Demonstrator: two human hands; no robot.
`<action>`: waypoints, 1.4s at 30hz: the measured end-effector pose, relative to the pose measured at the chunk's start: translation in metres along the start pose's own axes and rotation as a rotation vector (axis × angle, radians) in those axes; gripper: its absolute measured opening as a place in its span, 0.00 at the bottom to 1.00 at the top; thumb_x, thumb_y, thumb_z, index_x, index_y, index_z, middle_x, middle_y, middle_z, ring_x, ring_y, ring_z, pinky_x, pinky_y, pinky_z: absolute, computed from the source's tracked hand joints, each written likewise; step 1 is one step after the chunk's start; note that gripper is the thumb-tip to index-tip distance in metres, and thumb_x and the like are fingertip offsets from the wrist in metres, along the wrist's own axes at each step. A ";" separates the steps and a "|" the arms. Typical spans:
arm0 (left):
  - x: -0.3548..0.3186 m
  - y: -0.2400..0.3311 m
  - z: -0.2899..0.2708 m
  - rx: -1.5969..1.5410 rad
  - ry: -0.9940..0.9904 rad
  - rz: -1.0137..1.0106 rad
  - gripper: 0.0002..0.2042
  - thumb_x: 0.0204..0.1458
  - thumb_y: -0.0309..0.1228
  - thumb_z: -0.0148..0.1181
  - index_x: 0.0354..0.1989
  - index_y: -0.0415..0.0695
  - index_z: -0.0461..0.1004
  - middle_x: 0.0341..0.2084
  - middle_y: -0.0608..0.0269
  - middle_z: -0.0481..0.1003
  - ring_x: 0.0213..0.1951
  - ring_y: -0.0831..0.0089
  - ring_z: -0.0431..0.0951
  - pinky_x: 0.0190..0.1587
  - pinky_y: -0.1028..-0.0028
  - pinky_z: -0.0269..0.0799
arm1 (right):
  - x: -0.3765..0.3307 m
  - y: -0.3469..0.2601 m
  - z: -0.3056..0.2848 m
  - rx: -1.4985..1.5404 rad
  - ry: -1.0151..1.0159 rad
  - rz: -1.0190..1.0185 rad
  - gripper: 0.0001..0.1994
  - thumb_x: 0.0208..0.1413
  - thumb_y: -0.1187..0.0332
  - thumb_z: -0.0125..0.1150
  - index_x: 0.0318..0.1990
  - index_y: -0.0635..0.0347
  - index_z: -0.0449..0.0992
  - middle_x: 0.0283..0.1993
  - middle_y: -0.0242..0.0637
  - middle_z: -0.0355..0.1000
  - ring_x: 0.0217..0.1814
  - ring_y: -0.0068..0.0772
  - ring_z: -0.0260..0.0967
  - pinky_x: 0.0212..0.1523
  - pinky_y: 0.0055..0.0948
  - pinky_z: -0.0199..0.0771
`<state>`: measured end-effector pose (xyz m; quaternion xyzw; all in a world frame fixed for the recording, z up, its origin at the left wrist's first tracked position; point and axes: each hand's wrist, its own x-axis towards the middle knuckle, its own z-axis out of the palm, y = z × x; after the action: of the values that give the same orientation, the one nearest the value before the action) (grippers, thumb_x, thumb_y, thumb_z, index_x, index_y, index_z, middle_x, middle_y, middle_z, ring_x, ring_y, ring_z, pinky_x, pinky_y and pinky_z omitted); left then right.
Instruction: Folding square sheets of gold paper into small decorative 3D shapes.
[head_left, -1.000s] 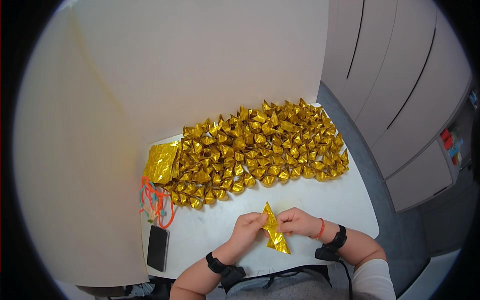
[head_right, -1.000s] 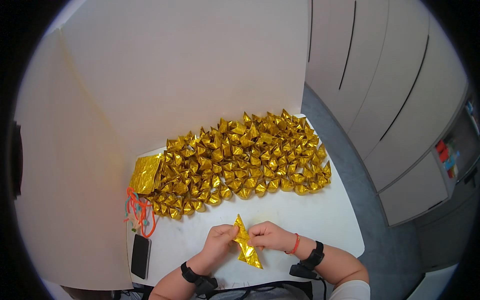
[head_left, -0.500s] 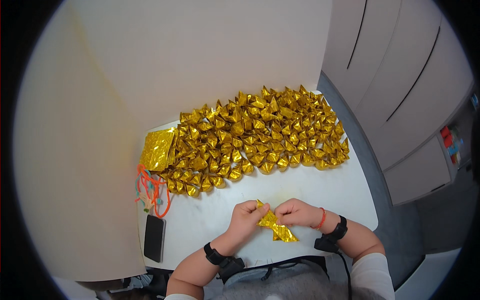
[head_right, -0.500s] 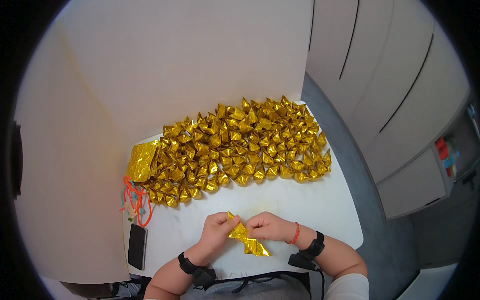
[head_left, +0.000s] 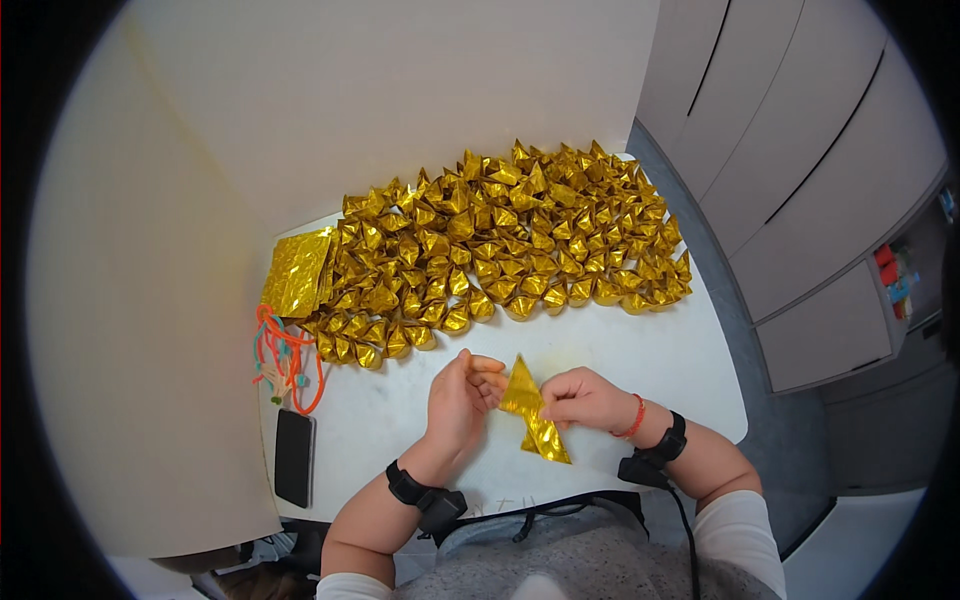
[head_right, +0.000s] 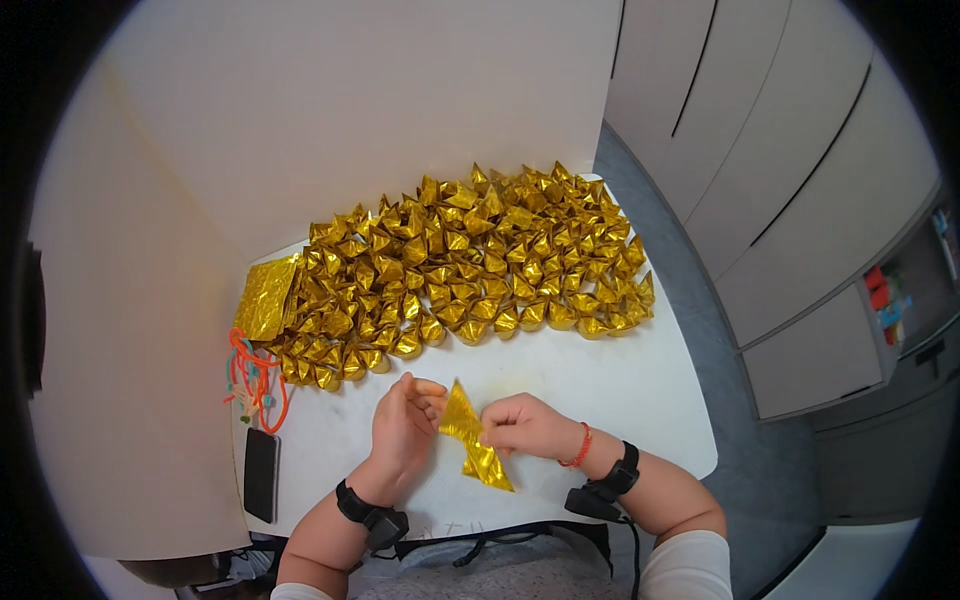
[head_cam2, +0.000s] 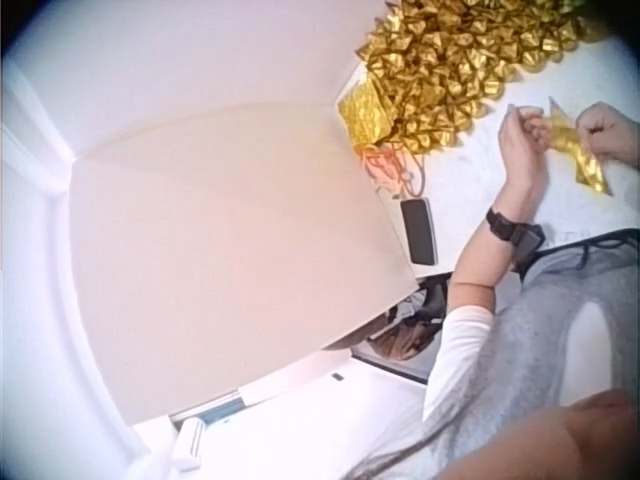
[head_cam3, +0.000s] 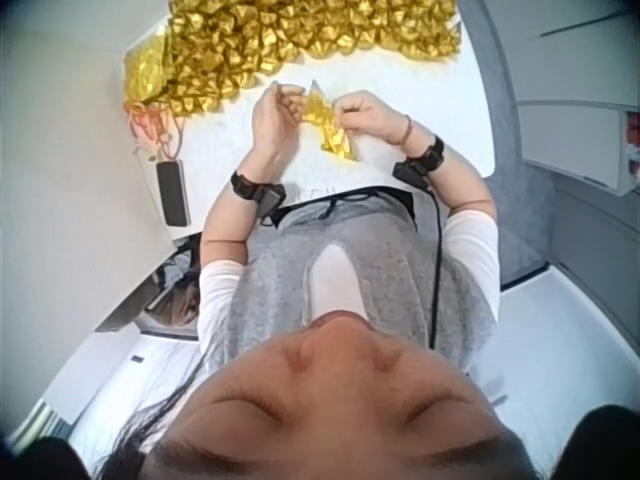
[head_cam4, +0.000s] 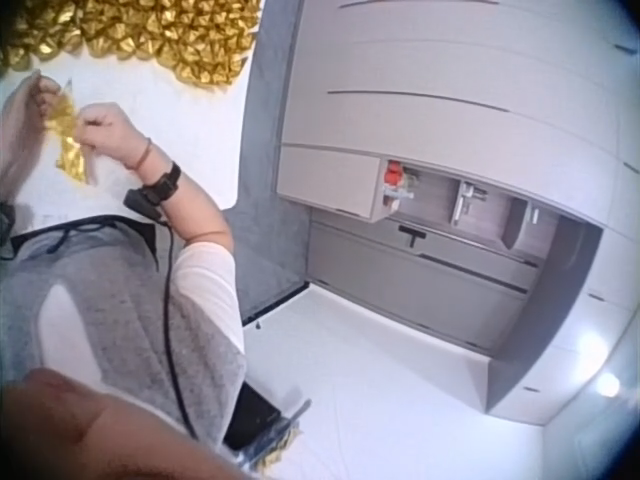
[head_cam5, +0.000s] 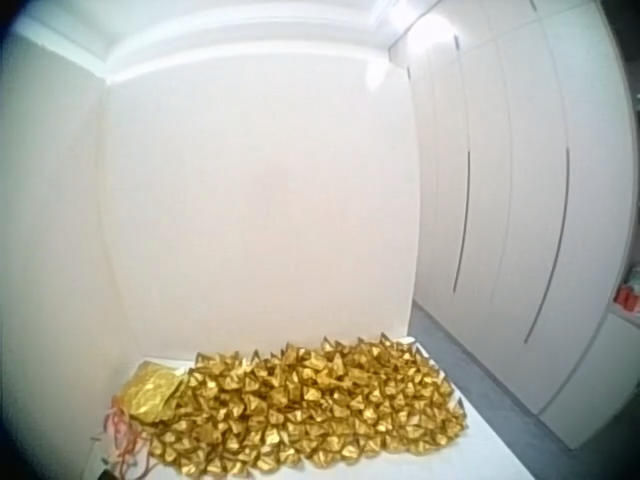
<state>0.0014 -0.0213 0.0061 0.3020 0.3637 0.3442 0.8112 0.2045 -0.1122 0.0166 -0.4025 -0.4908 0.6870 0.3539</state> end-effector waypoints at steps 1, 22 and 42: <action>-0.011 0.008 0.009 -0.029 -0.140 -0.042 0.23 0.69 0.44 0.46 0.34 0.35 0.77 0.31 0.58 0.80 0.29 0.74 0.78 0.33 0.75 0.72 | 0.000 -0.005 0.002 0.036 0.101 0.006 0.10 0.62 0.70 0.59 0.27 0.58 0.73 0.23 0.23 0.67 0.25 0.12 0.62 0.27 0.18 0.61; -0.020 -0.013 0.012 0.440 -0.408 -0.020 0.09 0.61 0.28 0.62 0.46 0.39 0.72 0.34 0.66 0.79 0.33 0.80 0.78 0.37 0.78 0.74 | 0.006 0.008 0.007 0.090 0.478 -0.170 0.09 0.66 0.69 0.56 0.31 0.57 0.69 0.26 0.24 0.68 0.27 0.11 0.62 0.28 0.17 0.63; -0.022 -0.012 0.014 0.432 -0.458 -0.169 0.09 0.67 0.34 0.54 0.47 0.42 0.74 0.20 0.72 0.69 0.21 0.84 0.63 0.24 0.81 0.57 | 0.009 0.024 0.010 0.168 0.527 -0.234 0.08 0.67 0.70 0.55 0.33 0.57 0.67 0.27 0.21 0.64 0.27 0.10 0.57 0.25 0.17 0.59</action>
<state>0.0059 -0.0485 0.0131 0.5055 0.2602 0.1138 0.8147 0.1892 -0.1143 -0.0062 -0.4770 -0.3666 0.5513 0.5780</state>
